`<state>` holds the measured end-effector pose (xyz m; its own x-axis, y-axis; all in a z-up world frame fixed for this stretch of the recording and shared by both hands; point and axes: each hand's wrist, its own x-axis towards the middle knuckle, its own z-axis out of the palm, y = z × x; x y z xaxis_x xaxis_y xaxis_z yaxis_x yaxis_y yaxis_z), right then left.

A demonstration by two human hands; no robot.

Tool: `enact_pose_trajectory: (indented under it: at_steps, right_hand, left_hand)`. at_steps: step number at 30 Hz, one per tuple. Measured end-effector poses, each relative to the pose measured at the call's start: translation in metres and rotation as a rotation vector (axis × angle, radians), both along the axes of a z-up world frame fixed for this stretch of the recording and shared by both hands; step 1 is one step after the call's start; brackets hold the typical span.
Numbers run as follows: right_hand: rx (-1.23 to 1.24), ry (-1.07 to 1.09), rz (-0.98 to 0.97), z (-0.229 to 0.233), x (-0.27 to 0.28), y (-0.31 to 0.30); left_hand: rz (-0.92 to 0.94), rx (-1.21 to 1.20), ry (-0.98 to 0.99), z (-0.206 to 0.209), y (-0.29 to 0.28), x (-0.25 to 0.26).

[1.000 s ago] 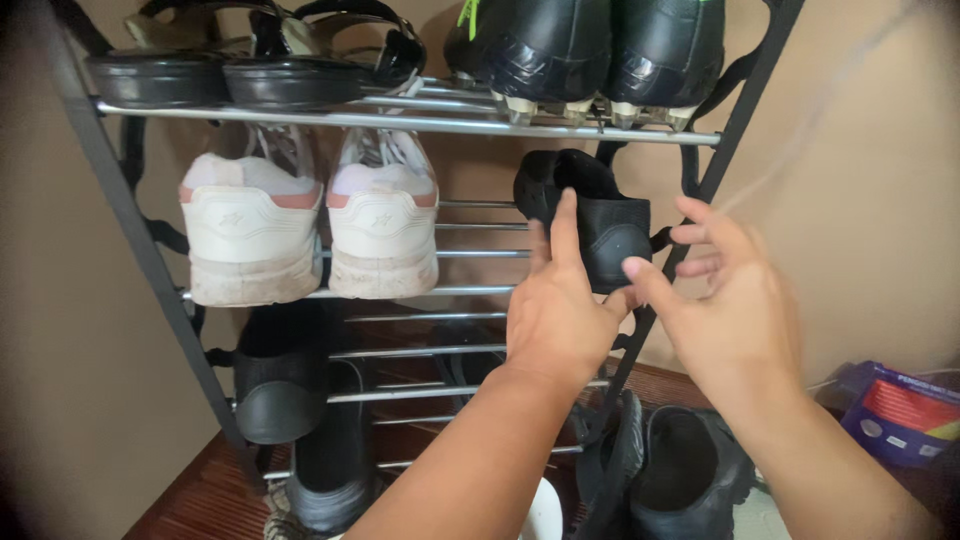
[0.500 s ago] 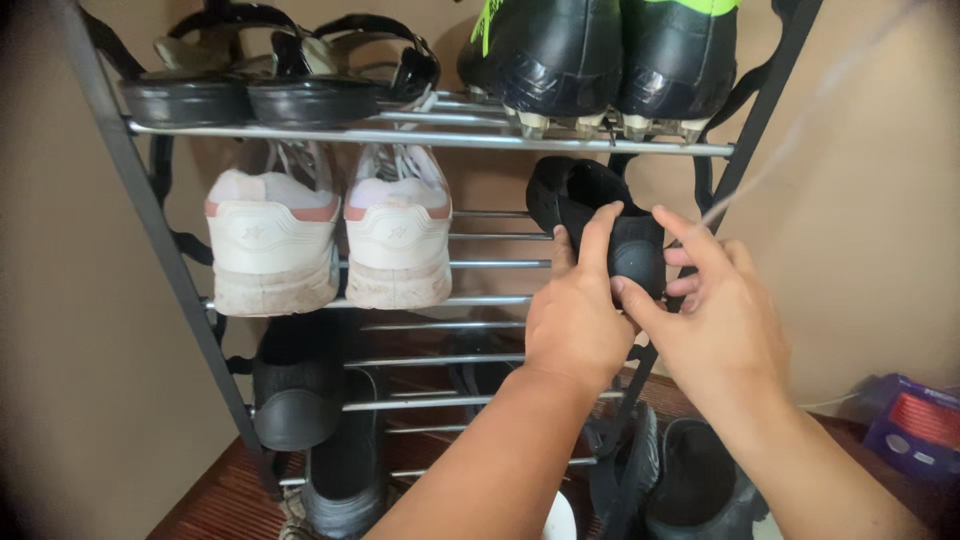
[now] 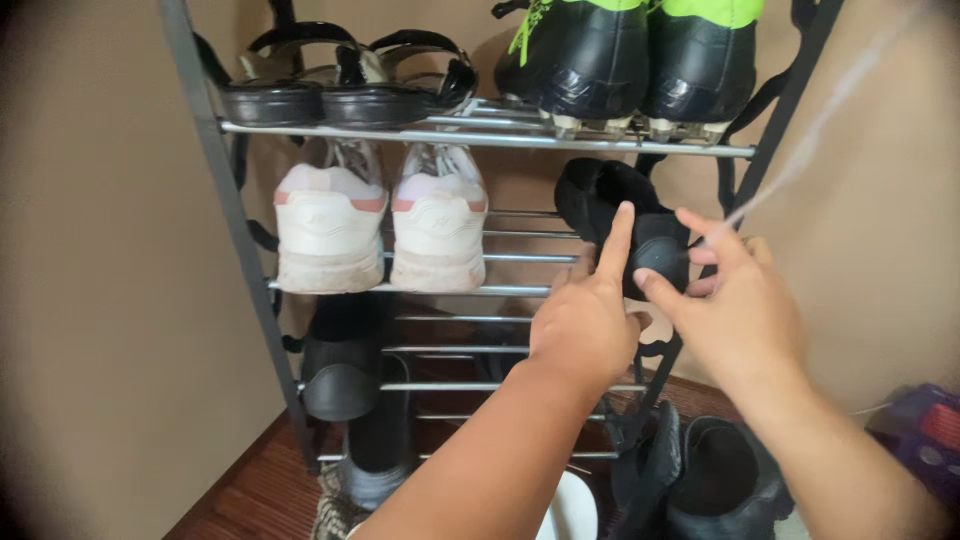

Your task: The person organizes a shoe rack by picking up various shoes and sandals from the floor and placing them onto the shelves. They handle multiple pairs, including black sandals, green and black cleats, white sneakers, and pink flip-flops, arranging them neatly on the rack.

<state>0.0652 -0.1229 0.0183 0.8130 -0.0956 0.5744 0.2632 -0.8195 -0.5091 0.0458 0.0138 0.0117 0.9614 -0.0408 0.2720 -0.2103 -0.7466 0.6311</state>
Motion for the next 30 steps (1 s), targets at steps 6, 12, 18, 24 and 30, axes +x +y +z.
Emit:
enact_pose_trajectory:
  at_steps: [6, 12, 18, 24, 30]
  right_hand:
    - [-0.075, 0.038, -0.026, 0.003, 0.003, -0.008]
    - [0.033, -0.342, 0.107, 0.007, -0.021, 0.001]
    - [-0.108, -0.634, 0.180, 0.012, -0.049, 0.051]
    - [-0.022, -0.334, 0.547, 0.005, -0.037, 0.109]
    - [0.045, -0.237, 0.686, 0.005, -0.040, 0.121]
  left_hand:
    - [0.011, 0.112, -0.183, -0.011, 0.018, -0.025]
    - [0.191, -0.099, -0.487, 0.004, 0.051, -0.070]
    - [0.567, -0.058, -0.941, 0.017, 0.086, -0.075]
    - [0.580, -0.117, -0.711, 0.009, 0.100, -0.048]
    - [0.576, -0.072, -0.699, 0.005, 0.106, -0.049]
